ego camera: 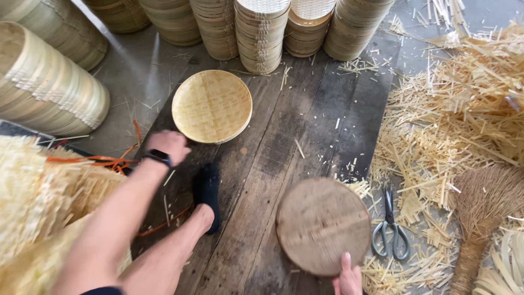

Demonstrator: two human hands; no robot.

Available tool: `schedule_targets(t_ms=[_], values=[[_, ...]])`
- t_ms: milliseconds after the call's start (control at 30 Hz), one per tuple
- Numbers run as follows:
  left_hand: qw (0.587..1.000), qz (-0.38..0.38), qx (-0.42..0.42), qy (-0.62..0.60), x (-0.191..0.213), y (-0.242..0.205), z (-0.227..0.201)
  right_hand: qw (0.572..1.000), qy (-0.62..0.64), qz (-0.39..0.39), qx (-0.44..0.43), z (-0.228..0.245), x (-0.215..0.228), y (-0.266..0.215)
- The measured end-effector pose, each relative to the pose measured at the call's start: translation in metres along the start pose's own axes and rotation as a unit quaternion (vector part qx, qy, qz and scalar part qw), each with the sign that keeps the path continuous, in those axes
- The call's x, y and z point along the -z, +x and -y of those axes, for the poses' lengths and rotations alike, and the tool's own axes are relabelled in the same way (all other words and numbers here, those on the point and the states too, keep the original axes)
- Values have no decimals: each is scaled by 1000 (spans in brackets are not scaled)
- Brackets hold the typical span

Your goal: The person repeatedly places a pre-woven square base into a circular bamboo frame, inverts it onto a wooden mold, and trims the excess woven material flush with the frame using shears. The finished circular bases are stacked on the floor.

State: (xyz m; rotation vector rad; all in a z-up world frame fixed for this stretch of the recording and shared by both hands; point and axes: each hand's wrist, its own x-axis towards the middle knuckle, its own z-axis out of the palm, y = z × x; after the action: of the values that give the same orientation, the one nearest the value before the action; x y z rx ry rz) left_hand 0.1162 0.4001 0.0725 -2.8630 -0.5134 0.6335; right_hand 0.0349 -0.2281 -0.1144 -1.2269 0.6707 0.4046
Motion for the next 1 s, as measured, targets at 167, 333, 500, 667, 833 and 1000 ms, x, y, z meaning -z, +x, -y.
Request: schedule_targets(t_ms=[167, 333, 500, 667, 833, 1000], values=[[981, 161, 48, 96, 29, -132, 67, 964, -152, 117, -182, 4, -24, -33], [952, 134, -6, 276, -9, -178, 60, 952, -191, 146, -189, -7, 0, -32], [962, 119, -47, 240, 13, -197, 33, 962, -197, 126, -139, -12, 26, -29], [996, -56, -43, 54, 142, -216, -24, 969, -190, 123, -103, 1, 22, -39], [939, -234, -196, -158, 226, -246, -126, 980, -150, 131, 13, 50, -8, -52], [821, -206, -196, -496, 225, -224, -192, 955, -173, 133, 202, 127, -26, -62]])
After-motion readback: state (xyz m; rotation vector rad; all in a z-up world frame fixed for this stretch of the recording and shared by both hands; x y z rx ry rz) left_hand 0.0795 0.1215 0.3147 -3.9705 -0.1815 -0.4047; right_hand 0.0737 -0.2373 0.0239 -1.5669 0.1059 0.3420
